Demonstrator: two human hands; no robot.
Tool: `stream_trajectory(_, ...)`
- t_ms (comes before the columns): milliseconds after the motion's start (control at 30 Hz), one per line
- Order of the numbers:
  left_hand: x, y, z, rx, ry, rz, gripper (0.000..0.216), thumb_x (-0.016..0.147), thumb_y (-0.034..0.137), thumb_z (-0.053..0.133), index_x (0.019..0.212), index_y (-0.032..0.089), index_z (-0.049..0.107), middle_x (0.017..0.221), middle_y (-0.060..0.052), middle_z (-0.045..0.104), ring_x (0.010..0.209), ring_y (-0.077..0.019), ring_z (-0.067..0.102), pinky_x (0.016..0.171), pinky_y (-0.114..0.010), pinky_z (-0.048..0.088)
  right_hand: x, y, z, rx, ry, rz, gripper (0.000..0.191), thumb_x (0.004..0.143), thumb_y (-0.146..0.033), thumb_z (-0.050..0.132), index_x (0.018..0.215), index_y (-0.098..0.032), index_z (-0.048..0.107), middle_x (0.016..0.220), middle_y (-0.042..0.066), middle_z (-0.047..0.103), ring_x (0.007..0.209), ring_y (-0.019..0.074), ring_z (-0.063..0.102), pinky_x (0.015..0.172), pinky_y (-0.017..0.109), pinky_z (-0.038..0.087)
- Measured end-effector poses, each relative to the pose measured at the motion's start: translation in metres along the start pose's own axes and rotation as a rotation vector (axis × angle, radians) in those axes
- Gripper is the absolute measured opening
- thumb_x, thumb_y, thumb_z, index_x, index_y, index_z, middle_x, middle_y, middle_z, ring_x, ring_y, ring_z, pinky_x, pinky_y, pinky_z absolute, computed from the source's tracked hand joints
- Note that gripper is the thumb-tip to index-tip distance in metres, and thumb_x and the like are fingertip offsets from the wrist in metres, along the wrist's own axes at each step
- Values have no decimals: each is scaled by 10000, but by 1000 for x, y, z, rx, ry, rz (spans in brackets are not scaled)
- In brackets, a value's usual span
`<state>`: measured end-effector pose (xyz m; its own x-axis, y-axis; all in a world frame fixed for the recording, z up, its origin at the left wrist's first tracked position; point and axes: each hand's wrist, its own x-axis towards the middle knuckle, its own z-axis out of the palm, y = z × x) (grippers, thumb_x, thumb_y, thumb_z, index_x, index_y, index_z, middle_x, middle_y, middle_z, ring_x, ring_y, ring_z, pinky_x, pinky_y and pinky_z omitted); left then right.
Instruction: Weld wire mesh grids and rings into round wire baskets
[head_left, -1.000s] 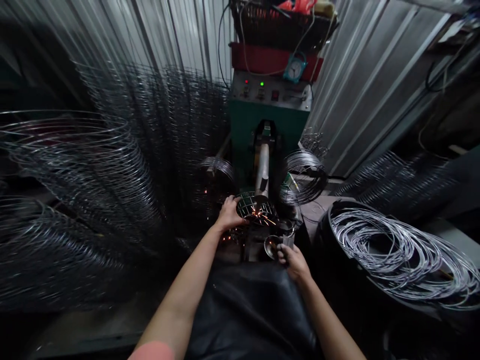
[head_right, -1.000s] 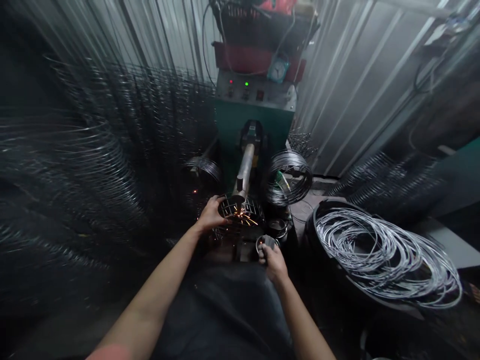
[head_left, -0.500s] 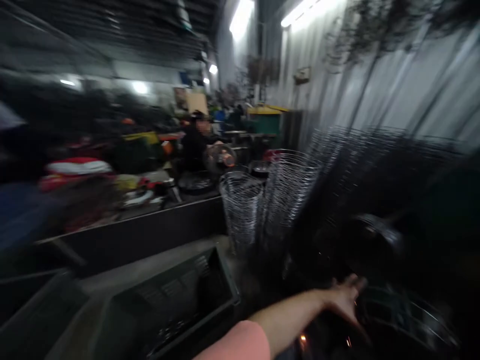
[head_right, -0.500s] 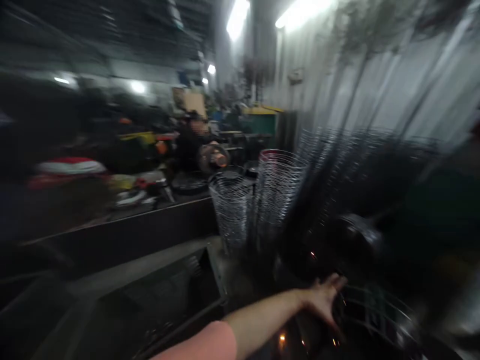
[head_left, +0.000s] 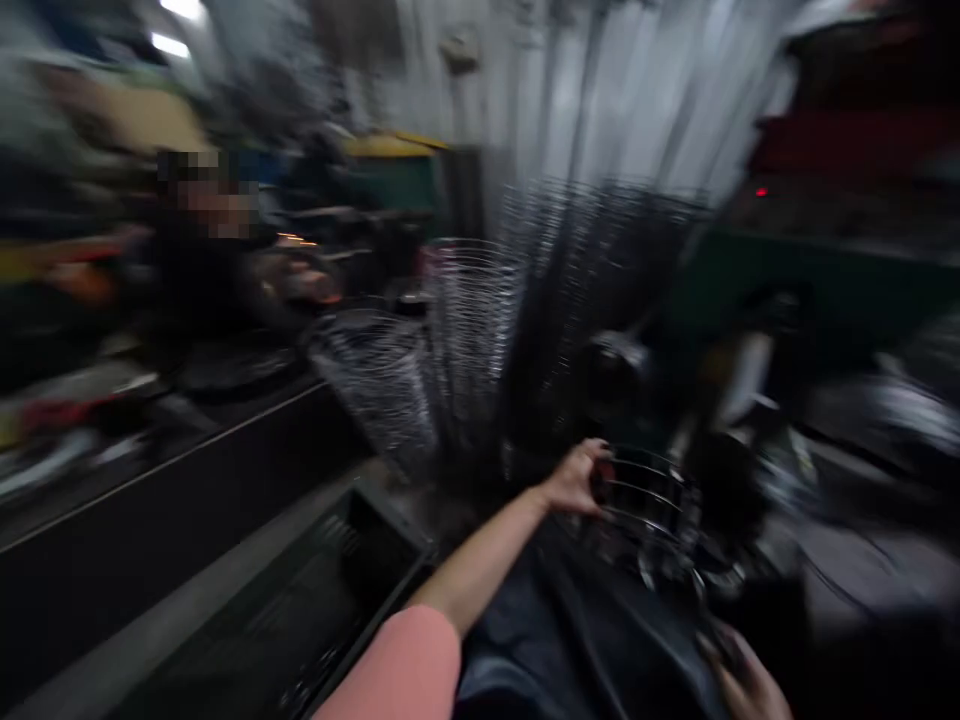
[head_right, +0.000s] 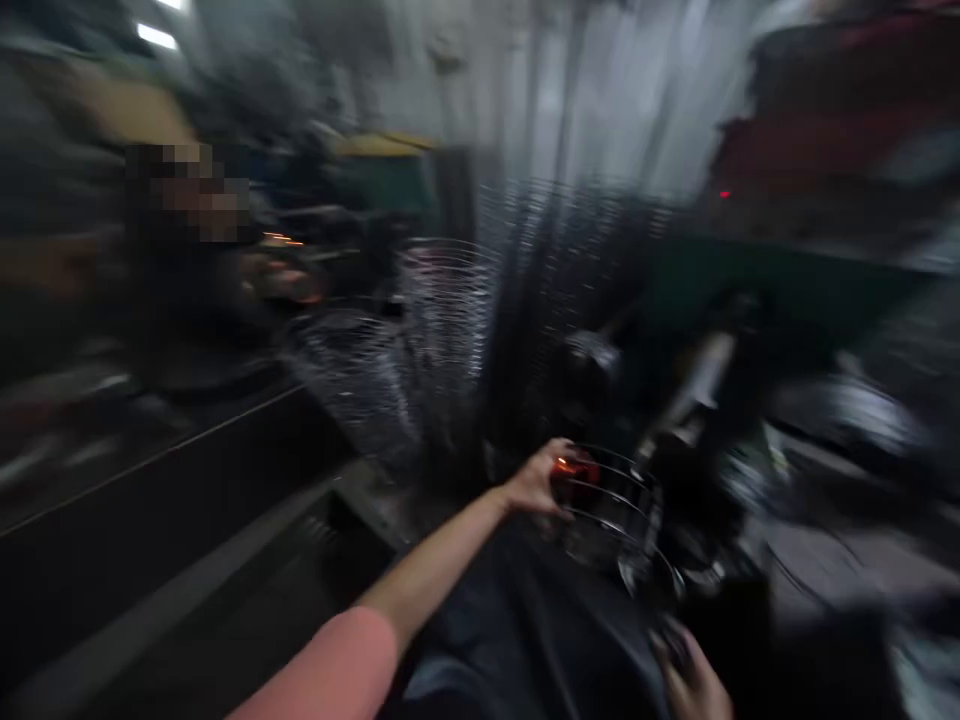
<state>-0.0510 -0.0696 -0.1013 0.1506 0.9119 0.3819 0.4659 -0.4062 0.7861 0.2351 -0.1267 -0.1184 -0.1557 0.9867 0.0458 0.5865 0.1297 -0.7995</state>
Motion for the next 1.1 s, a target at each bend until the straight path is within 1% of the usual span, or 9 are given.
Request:
stream_trajectory(33, -1, 6, -3, 52, -53, 20, 1027, 333, 437, 865, 1227, 129, 463, 1351, -216, 406, 1290, -368, 362, 1089, -510, 279, -19, -8, -15, 34, -24, 30, 361, 747, -532, 614, 891, -204, 657, 850, 42, 670, 868, 238, 632, 710, 289, 527)
stream_trajectory(100, 3, 17, -5, 183, -128, 45, 985, 381, 375, 858, 1249, 148, 452, 1393, -205, 372, 1323, -361, 314, 1103, -529, 226, -31, -35, -30, 97, -224, 9, 309, 773, -460, 582, 918, -200, 665, 909, 43, 683, 921, 232, 622, 774, 293, 507)
stream_trajectory(200, 9, 37, 1, 356, -234, 97, 924, 452, 292, 821, 1278, 148, 432, 1431, -199, 335, 1351, -357, 267, 1113, -543, 173, -3, -71, -31, 110, -361, -74, 203, 778, -305, 550, 871, -181, 681, 881, 34, 694, 841, 198, 631, 740, 277, 493)
stream_trajectory(267, 9, 50, 7, 430, -275, 126, 908, 466, 279, 806, 1282, 137, 433, 1441, -203, 323, 1354, -364, 259, 1113, -541, 168, 19, -81, -22, 23, -328, -116, 171, 783, -226, 528, 826, -171, 684, 809, 30, 692, 772, 181, 629, 718, 272, 481)
stream_trajectory(433, 10, 57, 15, 477, -285, 131, 897, 463, 277, 791, 1274, 115, 444, 1427, -208, 345, 1343, -367, 280, 1109, -521, 196, 40, -72, 6, -244, -123, -272, 136, 810, -155, 546, 825, -168, 680, 804, 62, 680, 764, 183, 625, 705, 266, 458)
stream_trajectory(600, 13, 46, 13, 431, -297, 105, 880, 469, 270, 782, 1268, 136, 440, 1431, -186, 347, 1347, -341, 286, 1113, -507, 203, 40, -54, 7, -163, -200, -428, 175, 873, -206, 521, 955, -178, 673, 886, 69, 681, 820, 167, 634, 738, 261, 475)
stream_trajectory(733, 17, 42, 15, 411, -281, 83, 871, 492, 292, 780, 1277, 152, 429, 1432, -177, 349, 1348, -343, 286, 1113, -511, 202, 42, -48, 4, -170, -240, -455, 299, 797, -181, 622, 1095, -198, 643, 987, 74, 671, 905, 184, 633, 795, 288, 488)
stream_trajectory(867, 21, 39, 17, 399, -293, 80, 882, 499, 338, 784, 1282, 155, 424, 1433, -177, 345, 1346, -340, 289, 1113, -510, 209, 44, -46, 5, -222, -231, -436, 365, 734, -80, 637, 1075, -211, 654, 984, 65, 673, 912, 188, 639, 804, 292, 496)
stream_trajectory(1100, 21, 32, 16, 358, -284, 100, 894, 455, 258, 801, 1268, 147, 446, 1414, -174, 365, 1328, -349, 316, 1108, -507, 248, 42, -46, 7, -207, -203, -509, 389, 726, -28, 587, 1088, -165, 626, 992, 88, 656, 918, 185, 630, 805, 294, 505)
